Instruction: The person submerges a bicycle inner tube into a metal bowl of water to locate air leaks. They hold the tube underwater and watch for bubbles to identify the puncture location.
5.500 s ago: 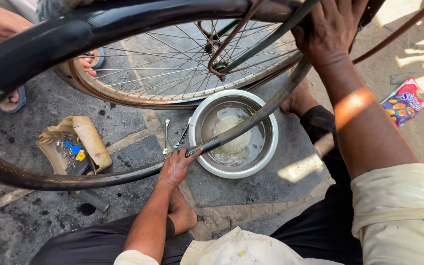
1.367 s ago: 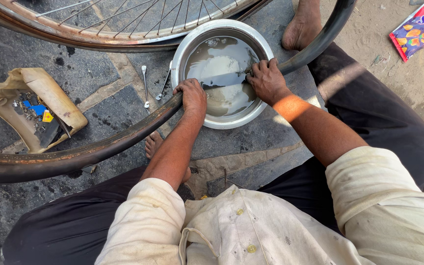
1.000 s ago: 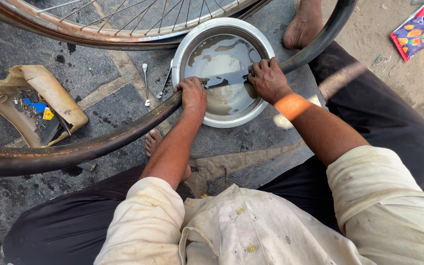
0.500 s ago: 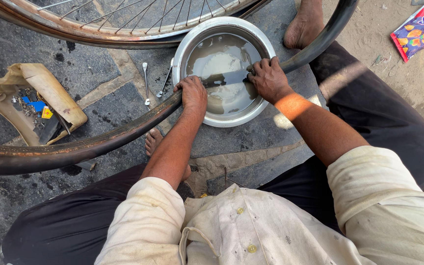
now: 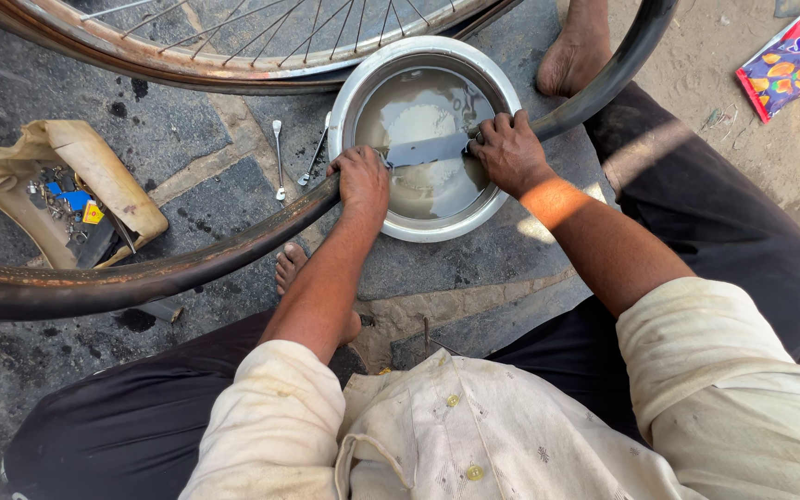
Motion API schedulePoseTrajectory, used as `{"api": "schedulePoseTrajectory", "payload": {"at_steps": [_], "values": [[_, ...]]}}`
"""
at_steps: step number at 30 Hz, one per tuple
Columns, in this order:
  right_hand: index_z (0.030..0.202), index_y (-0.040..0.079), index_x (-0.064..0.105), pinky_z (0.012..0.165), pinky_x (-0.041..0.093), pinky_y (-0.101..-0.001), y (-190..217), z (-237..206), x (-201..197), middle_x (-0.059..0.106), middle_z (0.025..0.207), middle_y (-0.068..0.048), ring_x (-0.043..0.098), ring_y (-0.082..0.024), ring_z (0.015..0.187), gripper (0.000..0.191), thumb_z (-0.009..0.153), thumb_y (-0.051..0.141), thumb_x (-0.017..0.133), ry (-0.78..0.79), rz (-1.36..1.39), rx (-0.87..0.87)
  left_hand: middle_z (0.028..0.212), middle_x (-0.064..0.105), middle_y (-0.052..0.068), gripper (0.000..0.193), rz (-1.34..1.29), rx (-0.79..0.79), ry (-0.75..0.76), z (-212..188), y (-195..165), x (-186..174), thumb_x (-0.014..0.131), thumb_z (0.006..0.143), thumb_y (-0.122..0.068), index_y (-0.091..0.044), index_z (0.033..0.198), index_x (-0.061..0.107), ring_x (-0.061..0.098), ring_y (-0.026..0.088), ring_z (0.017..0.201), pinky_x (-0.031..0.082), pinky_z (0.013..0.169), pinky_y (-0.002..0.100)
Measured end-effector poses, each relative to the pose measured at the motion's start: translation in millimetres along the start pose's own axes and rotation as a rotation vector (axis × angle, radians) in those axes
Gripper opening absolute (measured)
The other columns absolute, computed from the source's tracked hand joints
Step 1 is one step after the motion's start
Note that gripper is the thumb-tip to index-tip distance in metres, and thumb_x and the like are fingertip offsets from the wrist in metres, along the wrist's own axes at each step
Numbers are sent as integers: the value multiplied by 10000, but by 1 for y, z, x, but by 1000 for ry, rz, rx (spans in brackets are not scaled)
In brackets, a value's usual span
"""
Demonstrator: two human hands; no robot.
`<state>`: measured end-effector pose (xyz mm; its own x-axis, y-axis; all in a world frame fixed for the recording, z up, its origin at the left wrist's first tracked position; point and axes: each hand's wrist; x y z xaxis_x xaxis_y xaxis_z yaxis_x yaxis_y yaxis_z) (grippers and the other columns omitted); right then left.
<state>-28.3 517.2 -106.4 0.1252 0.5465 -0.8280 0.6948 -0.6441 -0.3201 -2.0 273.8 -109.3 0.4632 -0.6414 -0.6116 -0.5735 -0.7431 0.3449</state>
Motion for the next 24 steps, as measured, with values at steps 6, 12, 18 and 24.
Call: {"api": "schedulePoseTrajectory", "payload": {"at_steps": [6,12,18,24], "values": [[1384,364,636,1054,379,-538,-6,-9,-1,604,1203,-46,544,-242,1142,398,1014,344,492,-215,55,7,1322,497,246,587,-175,-139,-173,-17,-2,21,532,976,-236,-66,1526,420,565,397,1075,497,770,567],[1436,362,606,1083,374,-515,-6,-13,1,601,1193,-38,543,-228,1161,447,997,369,520,-234,91,-49,1232,557,186,537,-270,-127,-315,-40,1,49,517,1009,-277,-199,1537,462,590,368,1021,499,801,553],[1502,440,544,1007,411,-427,-10,-9,12,600,1171,-45,572,-227,1105,506,1014,307,532,-306,129,-134,1251,575,198,617,-271,-54,-513,-73,18,88,637,934,-266,-215,1523,462,616,377,1058,505,864,561],[1535,448,484,1019,428,-408,11,12,6,606,1115,-35,588,-230,1070,517,1055,259,500,-283,248,-239,1297,574,231,792,-282,20,-631,-56,2,94,639,881,-204,-322,1605,342,618,403,1073,513,856,556]]}}
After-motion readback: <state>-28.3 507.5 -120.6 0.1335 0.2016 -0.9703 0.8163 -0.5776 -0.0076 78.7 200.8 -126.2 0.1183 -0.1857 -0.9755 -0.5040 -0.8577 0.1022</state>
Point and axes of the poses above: each hand's wrist, its own z-axis towards the middle knuckle, its own x-axis out of the palm, y = z × x
